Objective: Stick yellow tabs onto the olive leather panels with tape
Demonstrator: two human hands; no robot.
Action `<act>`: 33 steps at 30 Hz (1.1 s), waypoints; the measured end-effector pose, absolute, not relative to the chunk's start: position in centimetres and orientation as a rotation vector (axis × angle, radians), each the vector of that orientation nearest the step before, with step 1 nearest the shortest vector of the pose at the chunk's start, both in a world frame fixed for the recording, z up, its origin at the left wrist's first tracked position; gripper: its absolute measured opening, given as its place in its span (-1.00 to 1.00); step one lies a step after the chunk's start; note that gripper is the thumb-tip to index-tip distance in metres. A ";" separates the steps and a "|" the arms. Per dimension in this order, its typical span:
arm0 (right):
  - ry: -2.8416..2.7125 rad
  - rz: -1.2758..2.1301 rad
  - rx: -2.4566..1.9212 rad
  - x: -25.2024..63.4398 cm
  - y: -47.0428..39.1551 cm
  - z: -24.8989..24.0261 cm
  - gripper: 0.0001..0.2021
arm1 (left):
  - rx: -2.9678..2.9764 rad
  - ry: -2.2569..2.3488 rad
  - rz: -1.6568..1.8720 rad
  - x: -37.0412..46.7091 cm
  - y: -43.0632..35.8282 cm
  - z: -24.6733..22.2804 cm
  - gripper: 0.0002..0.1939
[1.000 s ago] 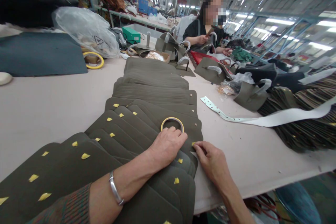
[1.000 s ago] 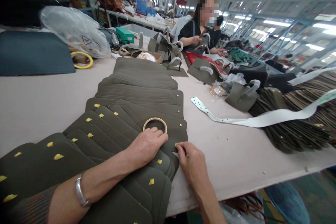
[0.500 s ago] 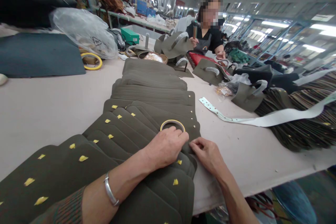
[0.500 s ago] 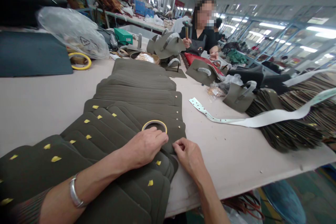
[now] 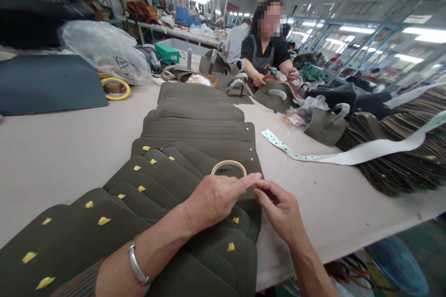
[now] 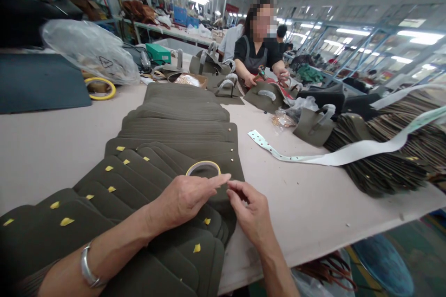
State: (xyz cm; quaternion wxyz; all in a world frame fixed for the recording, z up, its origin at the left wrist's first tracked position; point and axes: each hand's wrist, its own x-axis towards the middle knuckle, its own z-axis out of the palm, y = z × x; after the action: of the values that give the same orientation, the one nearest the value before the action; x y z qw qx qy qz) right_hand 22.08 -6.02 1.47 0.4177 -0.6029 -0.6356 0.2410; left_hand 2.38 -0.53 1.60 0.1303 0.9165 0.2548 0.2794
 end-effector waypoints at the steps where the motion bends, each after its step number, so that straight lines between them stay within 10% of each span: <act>1: -1.636 0.564 -1.461 21.7 -6.0 1.6 -0.81 | 2.659 0.742 0.824 2.4 -0.6 1.6 -0.57; 16: -1.936 -0.012 -1.270 20.2 -5.9 1.1 -0.82 | 2.624 0.832 0.694 2.8 -1.0 1.8 -0.87; 27: -1.088 1.002 -1.464 19.3 -6.0 1.2 -0.78 | 2.812 0.853 0.952 3.6 -1.6 1.8 -0.72; 33: -1.296 0.634 -1.595 18.8 -6.3 2.4 -0.87 | 2.821 0.904 0.997 3.4 -1.6 1.6 -0.72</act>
State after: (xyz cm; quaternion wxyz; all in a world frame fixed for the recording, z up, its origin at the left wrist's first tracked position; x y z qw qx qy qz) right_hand 18.80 -6.32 2.44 0.4757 -0.6523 -0.5301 0.2593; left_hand 3.41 -1.59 1.64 0.0081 0.9026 0.2892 0.3188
